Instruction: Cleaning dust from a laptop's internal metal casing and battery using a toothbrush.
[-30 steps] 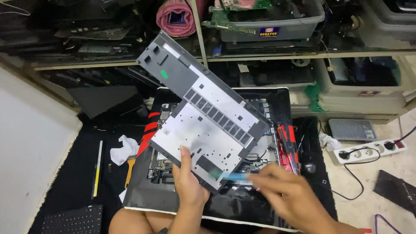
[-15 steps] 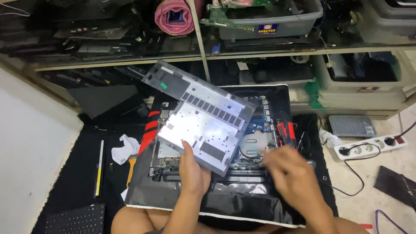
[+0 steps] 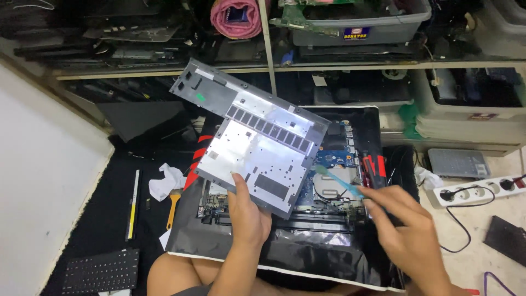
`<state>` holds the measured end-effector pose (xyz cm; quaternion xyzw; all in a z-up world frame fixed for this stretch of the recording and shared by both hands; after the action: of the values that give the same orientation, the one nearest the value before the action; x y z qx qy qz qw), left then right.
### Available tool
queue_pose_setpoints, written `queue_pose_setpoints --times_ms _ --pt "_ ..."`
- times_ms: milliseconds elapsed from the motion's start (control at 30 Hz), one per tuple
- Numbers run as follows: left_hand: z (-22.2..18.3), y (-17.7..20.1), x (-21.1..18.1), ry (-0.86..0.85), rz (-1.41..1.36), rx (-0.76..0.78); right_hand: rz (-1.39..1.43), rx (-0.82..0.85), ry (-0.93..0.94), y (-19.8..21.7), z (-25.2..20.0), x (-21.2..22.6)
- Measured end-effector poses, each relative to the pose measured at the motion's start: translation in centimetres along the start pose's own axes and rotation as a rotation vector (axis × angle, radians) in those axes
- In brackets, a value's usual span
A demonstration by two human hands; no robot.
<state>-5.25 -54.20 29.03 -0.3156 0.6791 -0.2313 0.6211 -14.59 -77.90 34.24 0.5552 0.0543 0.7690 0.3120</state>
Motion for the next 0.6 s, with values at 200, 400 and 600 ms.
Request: queue_pose_setpoints --times_ms 200,400,600 --pt "-0.6 -1.1 -0.3 0.078 -0.036 -0.142 0.116 0.406 0.038 -2.3 -0.5 0.1" --pt "0.0 -1.3 -0.5 0.006 -0.049 -0.046 0.205 0.411 0.038 -2.2 -0.4 0.4" --pt "-0.6 -1.5 -0.3 -0.001 -0.051 -0.005 0.077 0.147 0.004 -1.7 0.0 0.4"
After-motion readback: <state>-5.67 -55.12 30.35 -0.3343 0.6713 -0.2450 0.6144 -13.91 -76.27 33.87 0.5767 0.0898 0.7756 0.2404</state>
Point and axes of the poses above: each hand's wrist, its own z-axis towards the middle knuckle, its own y-axis out of the back of the hand, x = y × z, the point moved 4 cm from there along z, towards the middle knuckle, and after that the axes turned 2 degrees about z, right-handed, at the moved point
